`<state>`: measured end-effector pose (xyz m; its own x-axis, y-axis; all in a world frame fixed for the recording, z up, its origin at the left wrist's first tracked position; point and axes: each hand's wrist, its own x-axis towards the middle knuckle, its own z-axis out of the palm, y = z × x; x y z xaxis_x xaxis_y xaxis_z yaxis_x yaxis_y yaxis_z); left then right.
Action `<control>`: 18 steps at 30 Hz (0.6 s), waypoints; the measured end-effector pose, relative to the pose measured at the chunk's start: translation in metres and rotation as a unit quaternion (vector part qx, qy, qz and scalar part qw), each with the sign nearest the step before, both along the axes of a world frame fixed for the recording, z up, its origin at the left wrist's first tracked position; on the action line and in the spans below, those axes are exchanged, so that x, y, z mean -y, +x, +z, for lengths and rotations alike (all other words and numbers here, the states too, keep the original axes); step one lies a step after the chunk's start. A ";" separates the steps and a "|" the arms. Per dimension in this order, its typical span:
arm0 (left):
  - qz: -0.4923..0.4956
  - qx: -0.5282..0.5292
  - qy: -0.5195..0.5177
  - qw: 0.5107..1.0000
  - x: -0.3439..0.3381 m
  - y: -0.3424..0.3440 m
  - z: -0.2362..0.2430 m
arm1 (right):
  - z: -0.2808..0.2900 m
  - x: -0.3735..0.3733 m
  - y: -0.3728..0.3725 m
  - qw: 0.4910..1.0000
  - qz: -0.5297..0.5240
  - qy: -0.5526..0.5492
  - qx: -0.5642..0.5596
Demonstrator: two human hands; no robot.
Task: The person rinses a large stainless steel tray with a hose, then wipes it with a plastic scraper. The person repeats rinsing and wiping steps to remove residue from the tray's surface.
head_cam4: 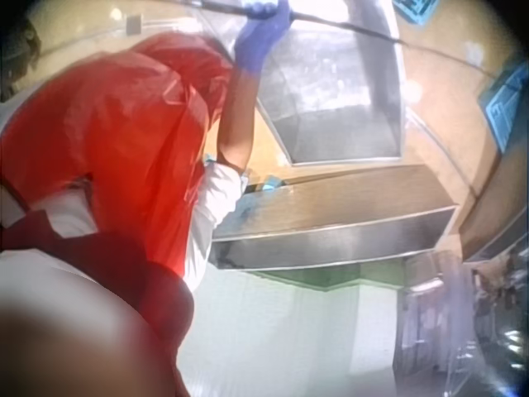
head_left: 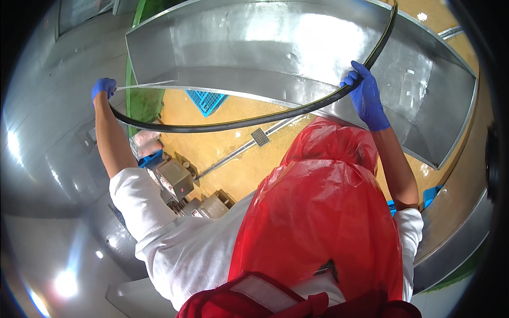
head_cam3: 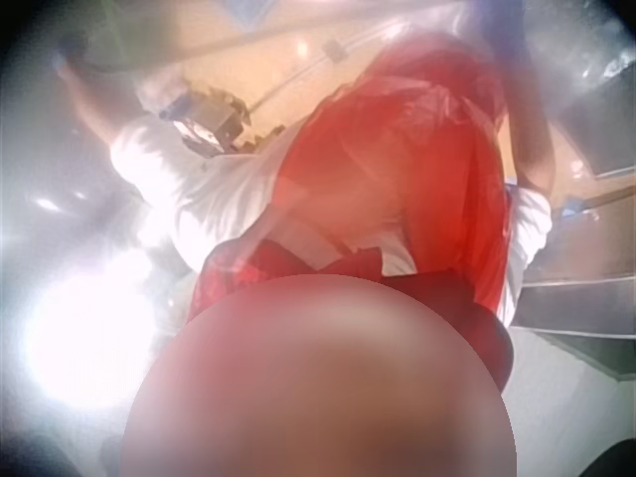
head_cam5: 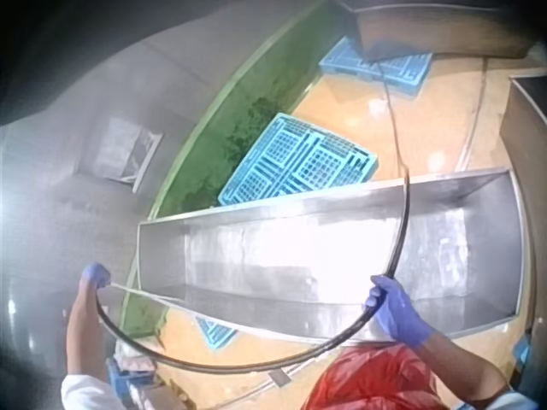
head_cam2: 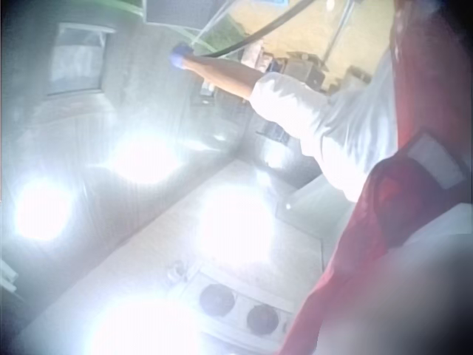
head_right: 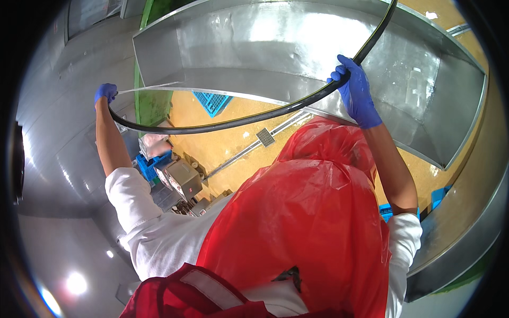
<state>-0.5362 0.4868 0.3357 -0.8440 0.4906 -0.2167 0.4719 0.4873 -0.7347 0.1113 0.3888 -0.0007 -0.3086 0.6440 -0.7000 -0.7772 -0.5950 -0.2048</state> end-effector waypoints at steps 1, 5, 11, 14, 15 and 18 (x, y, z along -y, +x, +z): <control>0.013 0.012 -0.023 1.000 -0.001 0.008 -0.005 | 0.000 0.000 0.000 1.000 -0.004 0.000 -0.001; 0.062 0.031 -0.002 0.998 0.002 0.022 -0.011 | -0.001 0.004 0.004 1.000 -0.003 -0.002 0.001; 0.144 0.162 0.030 0.976 0.020 0.033 -0.020 | -0.001 0.022 0.016 1.000 -0.012 0.002 0.021; 0.090 0.098 0.022 0.991 0.034 -0.021 -0.009 | -0.007 0.022 0.014 1.000 -0.013 0.007 0.014; 0.058 0.069 0.027 0.996 0.035 -0.035 0.001 | -0.010 0.024 0.014 1.000 -0.021 0.013 0.009; -0.089 -0.030 0.089 0.992 0.045 -0.059 0.035 | -0.006 0.015 0.011 0.999 -0.032 0.017 0.007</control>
<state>-0.5948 0.4420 0.3706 -0.7487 0.6597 -0.0657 0.5212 0.5245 -0.6732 0.1226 0.3734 -0.0063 -0.2574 0.6853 -0.6812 -0.8100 -0.5374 -0.2346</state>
